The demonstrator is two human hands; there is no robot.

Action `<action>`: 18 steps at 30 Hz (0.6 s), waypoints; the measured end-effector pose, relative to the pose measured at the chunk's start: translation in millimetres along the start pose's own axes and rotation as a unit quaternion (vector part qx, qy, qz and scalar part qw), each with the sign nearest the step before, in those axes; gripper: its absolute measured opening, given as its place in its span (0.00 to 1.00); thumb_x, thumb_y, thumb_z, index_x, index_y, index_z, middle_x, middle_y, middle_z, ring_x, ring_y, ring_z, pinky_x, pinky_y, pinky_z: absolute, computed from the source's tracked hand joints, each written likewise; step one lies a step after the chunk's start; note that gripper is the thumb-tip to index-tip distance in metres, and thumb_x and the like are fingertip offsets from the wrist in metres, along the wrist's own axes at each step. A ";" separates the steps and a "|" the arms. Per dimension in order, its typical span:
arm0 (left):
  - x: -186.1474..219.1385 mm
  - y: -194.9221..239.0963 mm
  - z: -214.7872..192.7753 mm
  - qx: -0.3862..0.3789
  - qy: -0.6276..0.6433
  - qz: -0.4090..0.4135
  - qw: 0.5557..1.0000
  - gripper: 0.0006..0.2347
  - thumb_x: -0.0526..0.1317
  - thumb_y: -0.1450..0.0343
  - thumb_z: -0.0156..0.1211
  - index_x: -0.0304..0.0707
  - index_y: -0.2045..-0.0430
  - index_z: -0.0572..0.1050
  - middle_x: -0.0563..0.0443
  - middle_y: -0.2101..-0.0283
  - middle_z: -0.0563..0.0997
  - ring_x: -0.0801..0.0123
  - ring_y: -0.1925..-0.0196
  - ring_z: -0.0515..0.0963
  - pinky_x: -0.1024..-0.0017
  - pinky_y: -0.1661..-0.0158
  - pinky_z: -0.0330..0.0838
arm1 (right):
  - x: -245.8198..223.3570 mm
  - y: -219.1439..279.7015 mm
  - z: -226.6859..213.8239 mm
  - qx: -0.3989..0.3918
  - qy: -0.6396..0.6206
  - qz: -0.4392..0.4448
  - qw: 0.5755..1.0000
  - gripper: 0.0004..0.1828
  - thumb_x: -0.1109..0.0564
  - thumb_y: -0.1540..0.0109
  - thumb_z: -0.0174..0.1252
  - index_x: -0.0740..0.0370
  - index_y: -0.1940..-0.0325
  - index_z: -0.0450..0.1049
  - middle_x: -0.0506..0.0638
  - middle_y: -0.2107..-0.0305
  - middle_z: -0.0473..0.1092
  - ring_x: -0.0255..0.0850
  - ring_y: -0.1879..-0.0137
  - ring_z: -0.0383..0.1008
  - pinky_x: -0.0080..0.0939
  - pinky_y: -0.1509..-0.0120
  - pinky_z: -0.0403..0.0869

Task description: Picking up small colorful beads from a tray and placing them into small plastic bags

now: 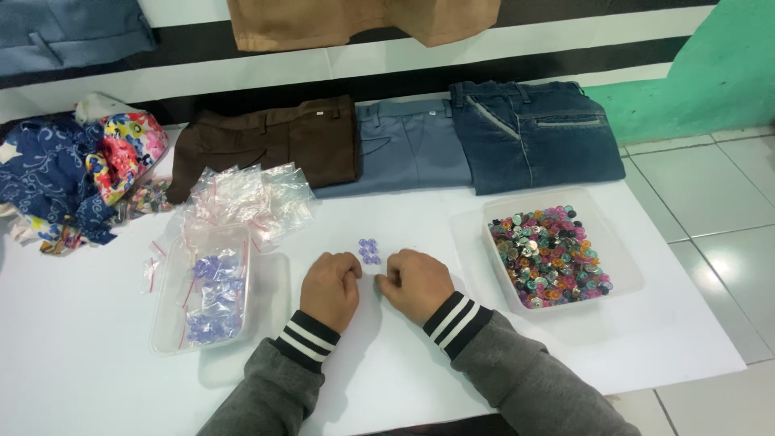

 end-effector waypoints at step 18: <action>12.5 16.5 28.0 -0.083 -0.061 0.096 0.990 0.07 0.34 0.32 0.47 0.50 0.80 0.71 0.52 0.81 0.74 0.57 0.73 0.80 0.66 0.68 0.76 | 8.9 26.7 26.6 -0.048 0.038 -0.093 0.994 0.17 0.49 0.41 0.53 0.54 0.84 0.69 0.47 0.90 0.66 0.46 0.80 0.68 0.40 0.70 0.70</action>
Point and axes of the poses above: each hand's wrist, its own y-axis away from the middle knuckle, its own z-axis out of the palm, x = y × z, the point moved 7 cm from there along -y, towards the middle knuckle
